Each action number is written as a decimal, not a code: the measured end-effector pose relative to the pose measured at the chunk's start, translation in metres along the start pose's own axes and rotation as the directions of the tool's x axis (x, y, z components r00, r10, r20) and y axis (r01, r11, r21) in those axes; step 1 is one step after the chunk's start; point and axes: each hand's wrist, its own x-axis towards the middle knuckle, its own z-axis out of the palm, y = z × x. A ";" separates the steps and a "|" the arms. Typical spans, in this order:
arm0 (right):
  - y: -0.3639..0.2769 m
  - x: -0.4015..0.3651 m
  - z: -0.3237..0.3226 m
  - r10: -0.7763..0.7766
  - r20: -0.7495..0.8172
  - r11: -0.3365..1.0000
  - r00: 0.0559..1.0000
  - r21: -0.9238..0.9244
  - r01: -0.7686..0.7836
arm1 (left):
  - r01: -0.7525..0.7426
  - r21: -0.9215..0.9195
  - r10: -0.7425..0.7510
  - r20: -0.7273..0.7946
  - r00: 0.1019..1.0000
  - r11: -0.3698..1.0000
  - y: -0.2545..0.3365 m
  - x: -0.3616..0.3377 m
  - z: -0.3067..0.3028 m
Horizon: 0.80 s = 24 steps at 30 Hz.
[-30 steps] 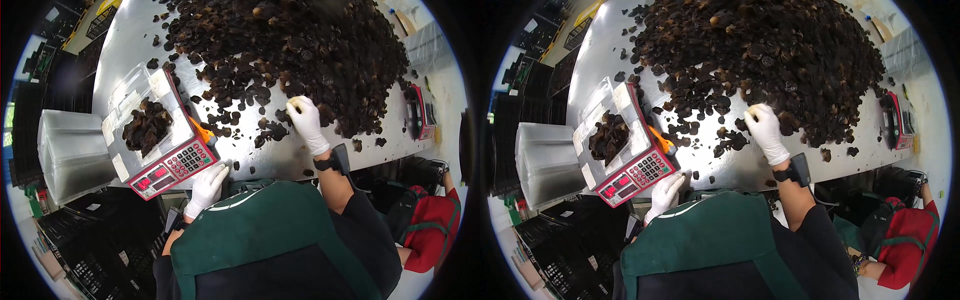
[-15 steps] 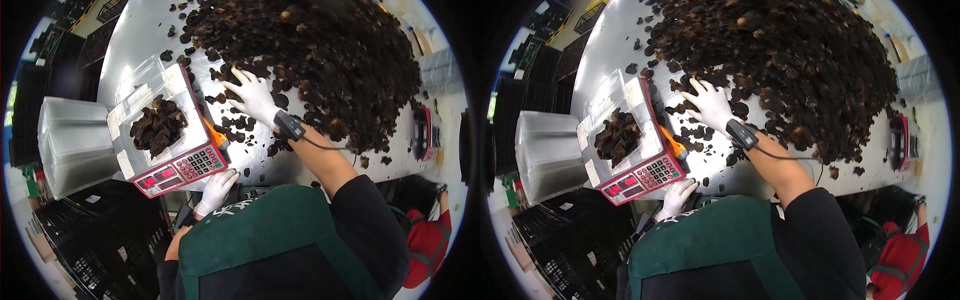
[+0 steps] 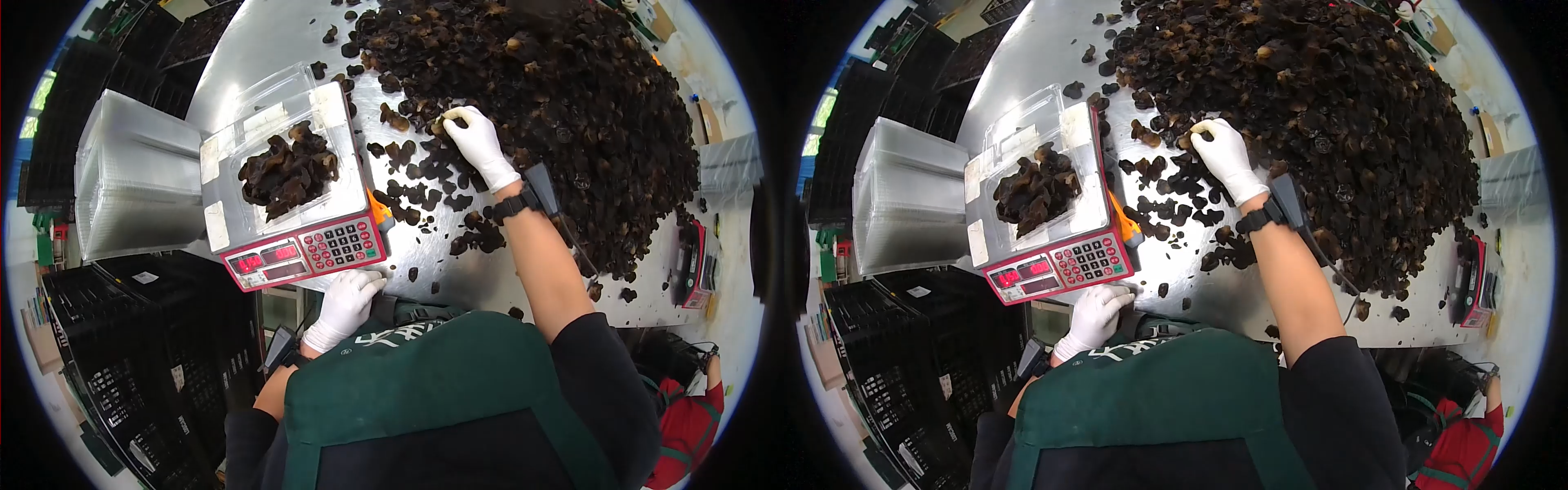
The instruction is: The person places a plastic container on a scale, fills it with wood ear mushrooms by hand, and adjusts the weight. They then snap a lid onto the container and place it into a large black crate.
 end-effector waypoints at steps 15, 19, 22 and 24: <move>-0.028 -0.061 0.008 -0.299 0.160 0.867 0.941 -0.367 0.338 | 0.061 -0.100 -0.091 -0.328 0.940 0.993 -0.002 -0.018 0.035; 0.014 -0.027 -0.006 -0.374 0.270 0.861 0.887 -0.253 0.441 | 0.168 0.139 -0.097 -0.416 0.904 0.976 -0.015 -0.019 0.070; -0.019 -0.042 -0.022 -0.545 0.227 0.720 0.807 -0.367 0.589 | 0.248 0.046 -0.177 -0.576 0.798 0.968 -0.010 -0.045 0.074; -0.008 -0.033 -0.027 -0.553 0.294 0.678 0.779 -0.384 0.627 | 0.300 -0.124 -0.288 -0.743 0.604 0.946 -0.009 -0.084 0.073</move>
